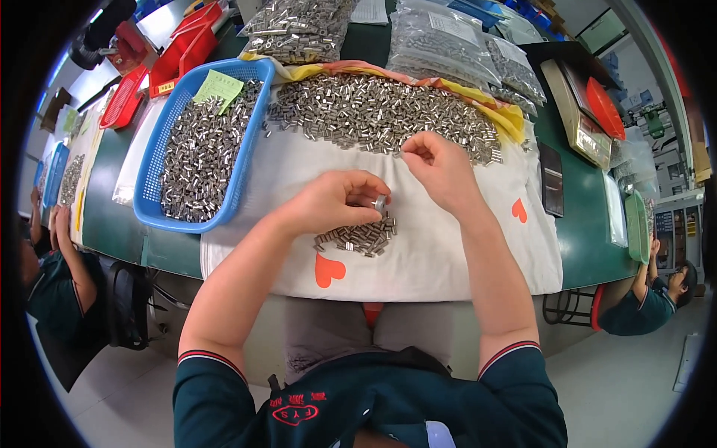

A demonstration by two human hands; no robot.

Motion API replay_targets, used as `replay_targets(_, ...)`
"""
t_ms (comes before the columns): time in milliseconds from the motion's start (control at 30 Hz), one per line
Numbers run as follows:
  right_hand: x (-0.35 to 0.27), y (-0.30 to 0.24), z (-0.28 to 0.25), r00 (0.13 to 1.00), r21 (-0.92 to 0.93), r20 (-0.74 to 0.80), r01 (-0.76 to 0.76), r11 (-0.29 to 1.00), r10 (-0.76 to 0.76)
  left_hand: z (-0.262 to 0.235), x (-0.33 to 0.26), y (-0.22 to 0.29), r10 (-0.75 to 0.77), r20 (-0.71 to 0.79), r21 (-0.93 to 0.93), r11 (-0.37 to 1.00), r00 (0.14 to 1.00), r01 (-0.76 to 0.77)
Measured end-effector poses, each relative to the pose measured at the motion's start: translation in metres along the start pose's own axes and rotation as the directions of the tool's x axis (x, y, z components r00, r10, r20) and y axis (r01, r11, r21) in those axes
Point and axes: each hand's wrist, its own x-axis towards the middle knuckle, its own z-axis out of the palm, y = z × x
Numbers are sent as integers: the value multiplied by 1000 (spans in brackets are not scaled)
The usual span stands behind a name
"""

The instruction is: Sorting and inspecting small metal hardware components at an industrial workbench.

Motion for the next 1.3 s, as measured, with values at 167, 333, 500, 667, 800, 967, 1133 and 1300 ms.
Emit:
replay_targets(167,1,17,16,998,461,-55,1,888,27,-1,9,24,10,22,183,983,1000,-13)
replay_targets(333,-3,26,26,996,510,90,-67,857,24,2,8,10,-24,44,71,997,999,21)
replay_targets(500,-2,23,17,984,455,170,-125,882,51,5,8,11,-36,77,44,999,996,32)
replay_targets(667,-4,22,11,986,557,156,-139,819,61,1,15,2,39,-134,-334,939,990,-82)
replay_targets(800,-9,15,12,992,583,120,-34,812,-45,-9,15,-5,33,-142,-333,940,989,-79)
replay_targets(967,-10,11,12,986,411,93,90,907,-140,-7,16,0,13,-125,-336,940,992,-54)
replay_targets(1133,-14,6,18,911,-20,-73,407,913,-407,-4,15,-4,22,-170,-303,950,985,-73)
replay_targets(1300,-16,2,25,892,-77,-127,427,901,-434,-5,15,-3,-15,-188,-256,966,982,-34)
